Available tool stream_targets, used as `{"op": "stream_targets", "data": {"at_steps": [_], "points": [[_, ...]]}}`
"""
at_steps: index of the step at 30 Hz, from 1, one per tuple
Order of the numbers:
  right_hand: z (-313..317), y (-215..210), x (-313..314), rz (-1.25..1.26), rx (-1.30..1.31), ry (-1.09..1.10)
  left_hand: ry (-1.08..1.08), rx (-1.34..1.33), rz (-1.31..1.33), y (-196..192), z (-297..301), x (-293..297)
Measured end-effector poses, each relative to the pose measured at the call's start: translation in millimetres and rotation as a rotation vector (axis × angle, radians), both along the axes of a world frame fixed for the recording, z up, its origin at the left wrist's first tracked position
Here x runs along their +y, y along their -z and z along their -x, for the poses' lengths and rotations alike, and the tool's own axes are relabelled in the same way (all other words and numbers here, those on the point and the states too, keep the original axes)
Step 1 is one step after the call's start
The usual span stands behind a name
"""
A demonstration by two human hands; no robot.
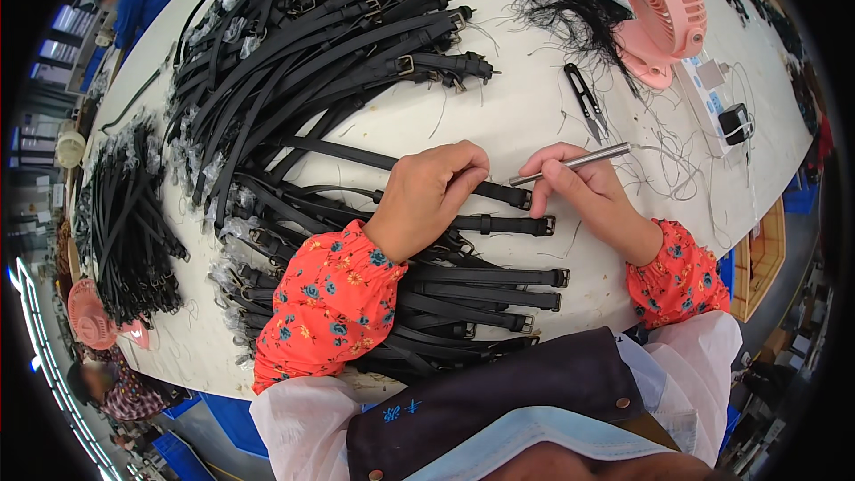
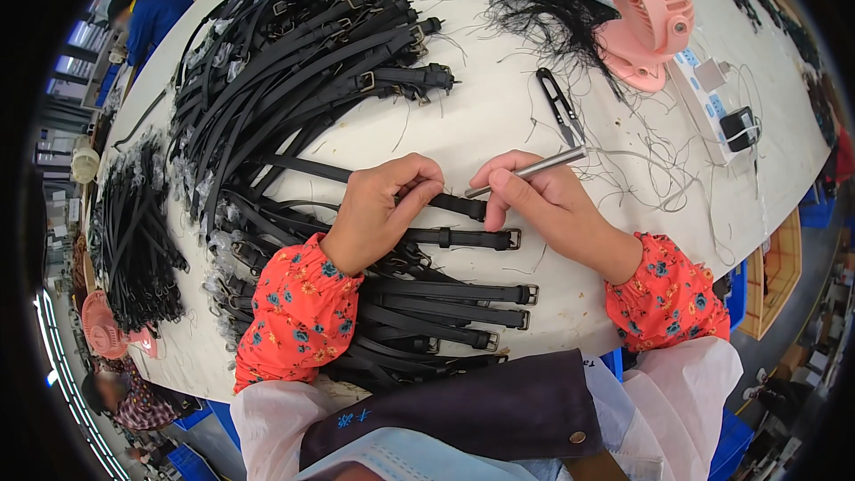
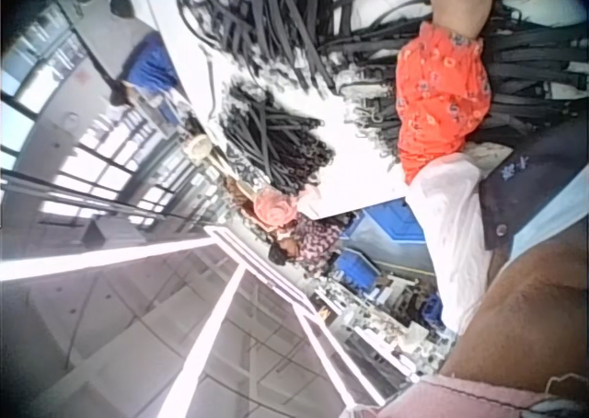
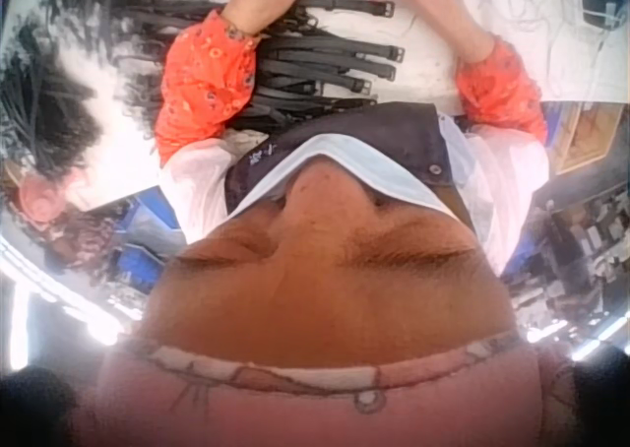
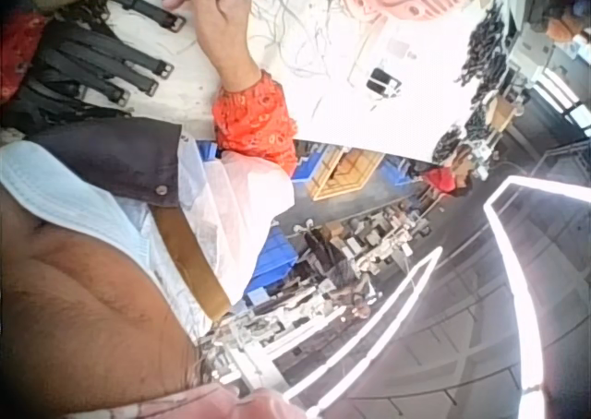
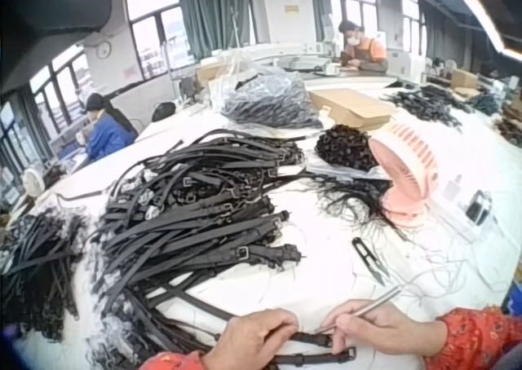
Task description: The person uses a metal tool to attach metal buckles to the ends of black leather straps. They repeatedly pick up a strap, position the buckle, and use the tool to secure the hardware. The finished straps are placed on a pile on the table.
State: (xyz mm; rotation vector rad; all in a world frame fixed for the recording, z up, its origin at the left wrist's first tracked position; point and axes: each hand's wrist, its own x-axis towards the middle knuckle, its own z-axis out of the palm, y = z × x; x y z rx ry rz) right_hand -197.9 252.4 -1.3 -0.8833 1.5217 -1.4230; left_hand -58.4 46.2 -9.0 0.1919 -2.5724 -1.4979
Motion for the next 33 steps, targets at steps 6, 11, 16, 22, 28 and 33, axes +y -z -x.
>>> {"op": "stream_targets", "data": {"at_steps": [6,11,16,22,28,33], "points": [[-0.6,0.8,-0.7,-0.005,-0.006,-0.009,-0.005,-0.009,0.004,-1.3,-0.1,0.0],[-1.4,-0.3,-1.5,-0.006,-0.005,-0.01,-0.009,-0.009,-0.003,-0.4,0.4,0.6],[-1.1,0.5,-2.1,-0.004,0.002,-0.014,-0.007,-0.016,0.006,-1.8,0.3,0.2],[-0.7,2.5,-2.4,0.02,-0.006,-0.011,-0.047,-0.027,-0.061,0.6,0.4,-1.2],[0.2,3.5,-0.6,0.067,-0.025,0.001,0.054,-0.027,-0.021,-7.9,-2.3,-3.4],[-0.5,3.3,-0.6,0.074,-0.049,0.004,0.126,0.186,0.345,3.1,-6.0,0.3]]}}
